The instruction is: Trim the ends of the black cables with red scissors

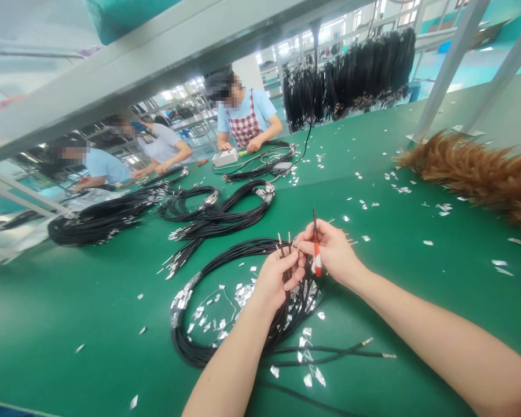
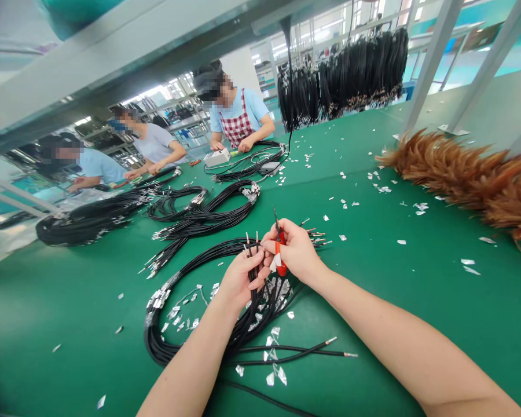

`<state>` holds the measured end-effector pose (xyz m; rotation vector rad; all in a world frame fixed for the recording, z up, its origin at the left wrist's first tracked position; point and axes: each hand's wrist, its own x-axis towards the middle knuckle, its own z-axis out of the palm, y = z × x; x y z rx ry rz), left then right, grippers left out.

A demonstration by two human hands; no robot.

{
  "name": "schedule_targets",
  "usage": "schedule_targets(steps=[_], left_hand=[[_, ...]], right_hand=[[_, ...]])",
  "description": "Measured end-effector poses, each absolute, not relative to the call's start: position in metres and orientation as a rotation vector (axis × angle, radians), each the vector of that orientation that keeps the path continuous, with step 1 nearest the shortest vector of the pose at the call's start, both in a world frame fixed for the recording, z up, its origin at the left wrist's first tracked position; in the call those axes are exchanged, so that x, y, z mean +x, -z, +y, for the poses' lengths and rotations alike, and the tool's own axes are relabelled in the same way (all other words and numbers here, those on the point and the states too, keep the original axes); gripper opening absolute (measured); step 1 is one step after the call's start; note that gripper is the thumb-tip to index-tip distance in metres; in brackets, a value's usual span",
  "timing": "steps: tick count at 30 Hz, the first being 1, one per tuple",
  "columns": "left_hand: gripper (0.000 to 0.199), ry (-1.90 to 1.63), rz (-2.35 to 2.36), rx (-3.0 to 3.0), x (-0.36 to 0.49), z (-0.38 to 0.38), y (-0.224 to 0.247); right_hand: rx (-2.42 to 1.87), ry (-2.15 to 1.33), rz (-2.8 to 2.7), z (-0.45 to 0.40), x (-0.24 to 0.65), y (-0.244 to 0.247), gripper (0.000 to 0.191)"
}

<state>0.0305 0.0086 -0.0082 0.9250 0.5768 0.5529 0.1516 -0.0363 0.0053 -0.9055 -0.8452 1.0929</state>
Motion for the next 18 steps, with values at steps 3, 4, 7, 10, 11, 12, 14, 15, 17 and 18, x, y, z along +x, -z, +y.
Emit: schedule_targets(steps=[3, 4, 7, 10, 11, 12, 14, 15, 17, 18], left_hand=[[0.023, -0.488, 0.536, 0.859, 0.0288, 0.0106, 0.0086], [0.022, -0.461, 0.527, 0.842, 0.0281, 0.0114, 0.0091], [0.021, -0.386, 0.511, 0.813, 0.027, 0.013, 0.0106], [0.023, -0.395, 0.491, 0.853, 0.0281, 0.0116, 0.0116], [0.024, -0.436, 0.495, 0.878, 0.0289, 0.0104, 0.0117], [0.024, -0.489, 0.511, 0.903, 0.0298, 0.0091, 0.0118], [0.027, -0.578, 0.568, 0.938, 0.0317, 0.0067, 0.012], [0.029, -0.605, 0.596, 0.945, 0.0324, 0.0059, 0.0122], [0.03, -0.627, 0.63, 0.948, 0.0335, 0.0053, 0.0129], [0.029, -0.631, 0.631, 0.947, 0.0338, 0.0054, 0.0133]], right_hand=[[-0.889, -1.139, -0.806, -0.0354, 0.1527, -0.0058, 0.029], [-0.886, -1.144, -0.795, -0.0352, 0.1531, -0.006, 0.029], [-0.863, -1.182, -0.782, -0.0348, 0.1535, -0.0067, 0.03], [-0.85, -1.22, -0.778, -0.0352, 0.1529, -0.0073, 0.032], [-0.851, -1.213, -0.777, -0.0352, 0.1525, -0.0073, 0.032], [-0.856, -1.199, -0.777, -0.0352, 0.152, -0.0071, 0.032], [-0.864, -1.169, -0.777, -0.0346, 0.1514, -0.0061, 0.031], [-0.866, -1.162, -0.774, -0.0341, 0.1513, -0.0054, 0.03], [-0.865, -1.17, -0.765, -0.0329, 0.1517, -0.0036, 0.03], [-0.859, -1.181, -0.762, -0.0322, 0.1521, -0.0028, 0.03]])
